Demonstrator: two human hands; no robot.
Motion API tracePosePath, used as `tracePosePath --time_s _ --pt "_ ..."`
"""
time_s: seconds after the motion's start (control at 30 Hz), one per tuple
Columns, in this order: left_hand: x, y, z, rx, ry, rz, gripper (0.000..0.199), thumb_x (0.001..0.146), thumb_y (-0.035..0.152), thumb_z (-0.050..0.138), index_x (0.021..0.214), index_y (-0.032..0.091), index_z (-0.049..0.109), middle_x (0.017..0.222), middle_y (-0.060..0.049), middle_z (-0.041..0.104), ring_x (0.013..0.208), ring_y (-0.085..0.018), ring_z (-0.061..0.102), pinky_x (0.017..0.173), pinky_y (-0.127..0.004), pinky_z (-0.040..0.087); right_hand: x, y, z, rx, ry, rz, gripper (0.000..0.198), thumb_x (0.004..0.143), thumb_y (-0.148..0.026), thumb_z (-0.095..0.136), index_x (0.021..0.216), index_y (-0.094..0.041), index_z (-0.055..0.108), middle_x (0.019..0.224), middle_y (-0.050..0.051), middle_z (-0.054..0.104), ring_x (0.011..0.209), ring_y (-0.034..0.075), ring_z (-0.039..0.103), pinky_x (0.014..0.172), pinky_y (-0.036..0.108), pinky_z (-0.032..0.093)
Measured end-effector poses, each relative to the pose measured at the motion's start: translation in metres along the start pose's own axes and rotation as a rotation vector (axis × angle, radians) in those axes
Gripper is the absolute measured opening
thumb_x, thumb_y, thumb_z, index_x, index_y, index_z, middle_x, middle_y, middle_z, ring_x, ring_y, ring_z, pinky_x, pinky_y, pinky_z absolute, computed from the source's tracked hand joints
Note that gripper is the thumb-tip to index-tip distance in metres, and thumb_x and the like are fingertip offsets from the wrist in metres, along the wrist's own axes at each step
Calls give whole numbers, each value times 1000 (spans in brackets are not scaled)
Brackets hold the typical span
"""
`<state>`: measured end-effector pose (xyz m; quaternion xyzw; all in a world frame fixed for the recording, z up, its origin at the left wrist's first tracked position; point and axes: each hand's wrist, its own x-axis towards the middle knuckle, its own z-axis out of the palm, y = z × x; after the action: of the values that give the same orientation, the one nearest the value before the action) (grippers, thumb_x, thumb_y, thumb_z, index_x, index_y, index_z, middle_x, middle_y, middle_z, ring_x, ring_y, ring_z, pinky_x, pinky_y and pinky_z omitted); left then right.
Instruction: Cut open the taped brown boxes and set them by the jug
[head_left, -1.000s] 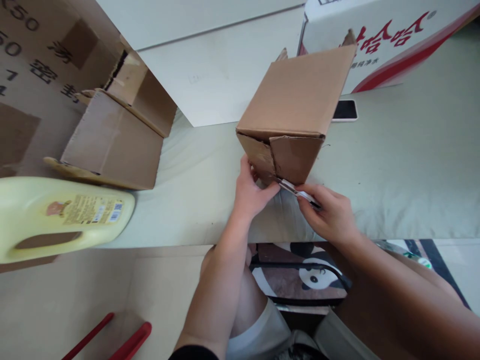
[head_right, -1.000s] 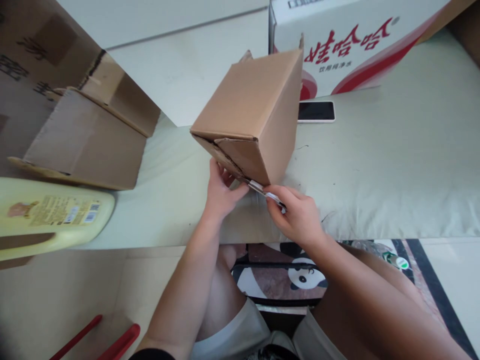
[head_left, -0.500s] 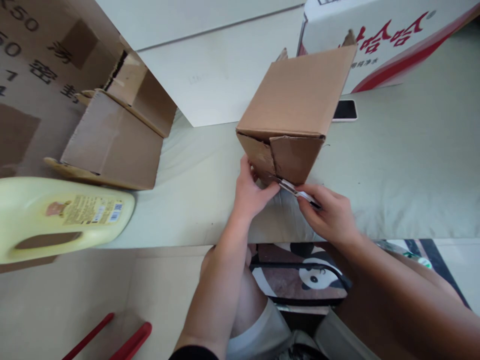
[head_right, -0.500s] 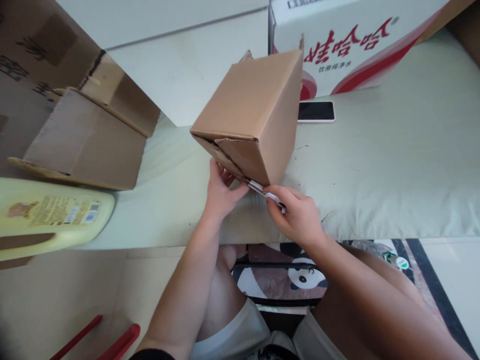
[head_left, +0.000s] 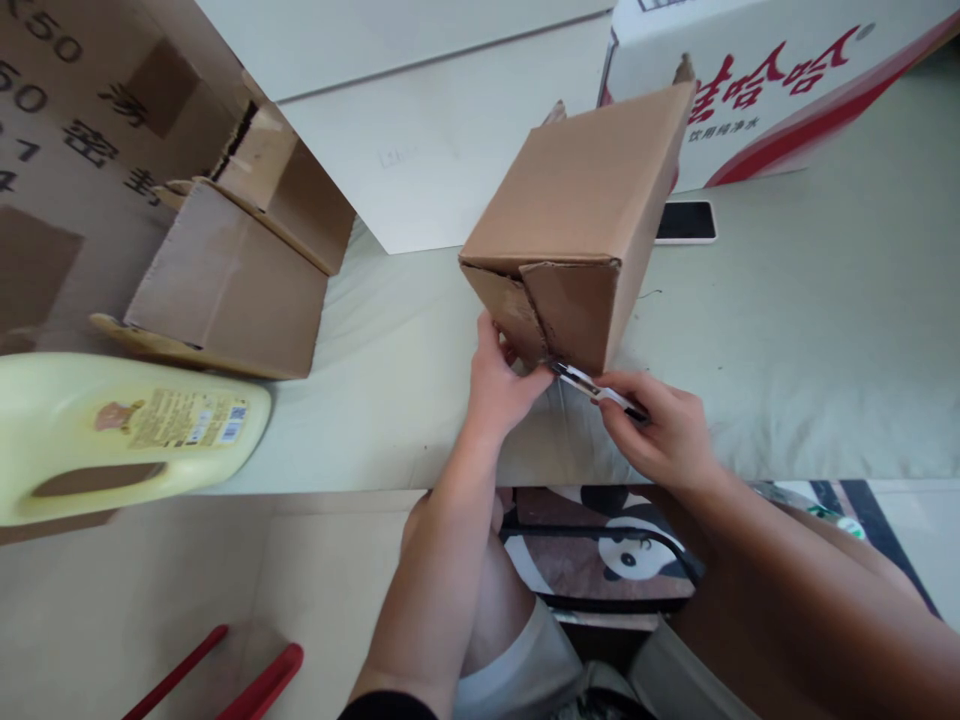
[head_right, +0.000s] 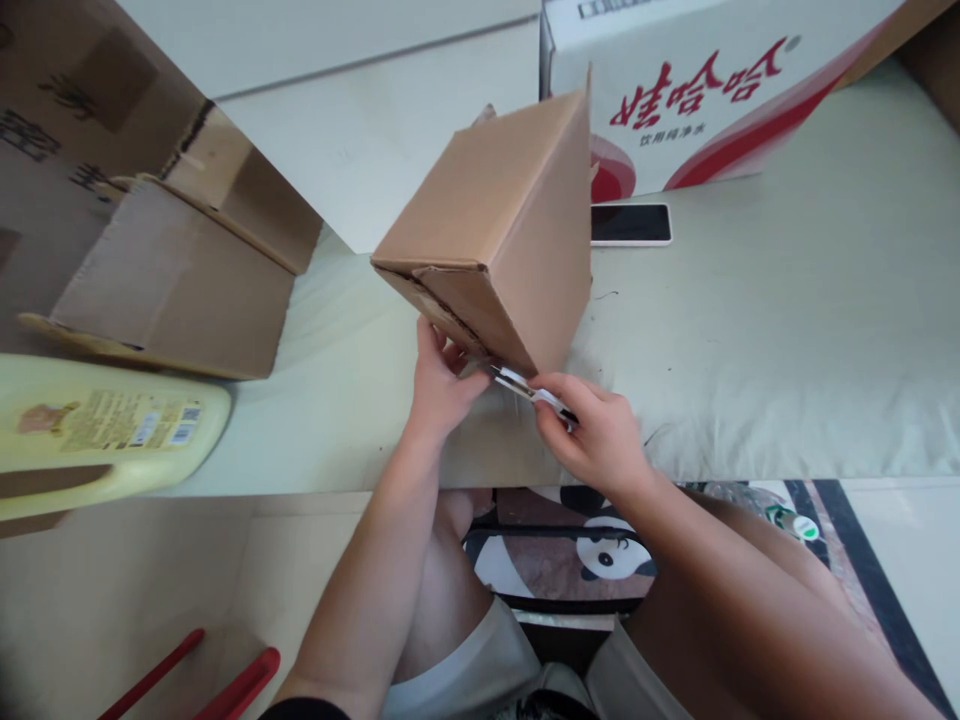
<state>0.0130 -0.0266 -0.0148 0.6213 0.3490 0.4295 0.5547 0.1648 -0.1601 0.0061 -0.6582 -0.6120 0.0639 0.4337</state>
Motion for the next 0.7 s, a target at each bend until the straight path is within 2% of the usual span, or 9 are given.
tracePosePath --time_s 0.13,0.27,0.4,0.57,0.7 --pt "2 -2 -1 -39 65 -19 78 67 29 81 131 35 37 133 -6 59 100 -19 70 84 -36 60 0 0 -2 96 -10 42 17 91 -24 59 105 -24 69 64 -3 68 45 11 53 47 24 44" --pt "6 -2 -5 -54 201 -80 79 70 27 73 136 35 30 129 -7 56 97 -18 65 80 -34 57 0 6 -2 248 81 174 21 95 -26 58 115 -23 65 75 0 72 48 12 53 48 26 46" --pt "9 1 -11 -119 339 -204 58 70 31 68 120 32 39 113 -4 58 100 -20 60 81 -35 55 3 15 -4 233 139 251 24 97 -29 57 120 -24 64 82 1 72 52 12 54 47 26 45" --pt "10 8 -14 -251 442 -376 41 64 34 62 100 28 42 87 2 51 72 -15 53 66 -31 48 12 22 -7 63 33 266 24 96 -32 58 117 -24 67 74 -1 66 55 14 56 52 27 47" --pt "11 11 -14 -342 517 -388 37 60 34 62 86 26 38 73 5 39 59 -10 42 57 -25 40 15 27 -10 23 146 230 25 97 -33 59 119 -24 65 93 7 75 72 19 67 64 33 54"
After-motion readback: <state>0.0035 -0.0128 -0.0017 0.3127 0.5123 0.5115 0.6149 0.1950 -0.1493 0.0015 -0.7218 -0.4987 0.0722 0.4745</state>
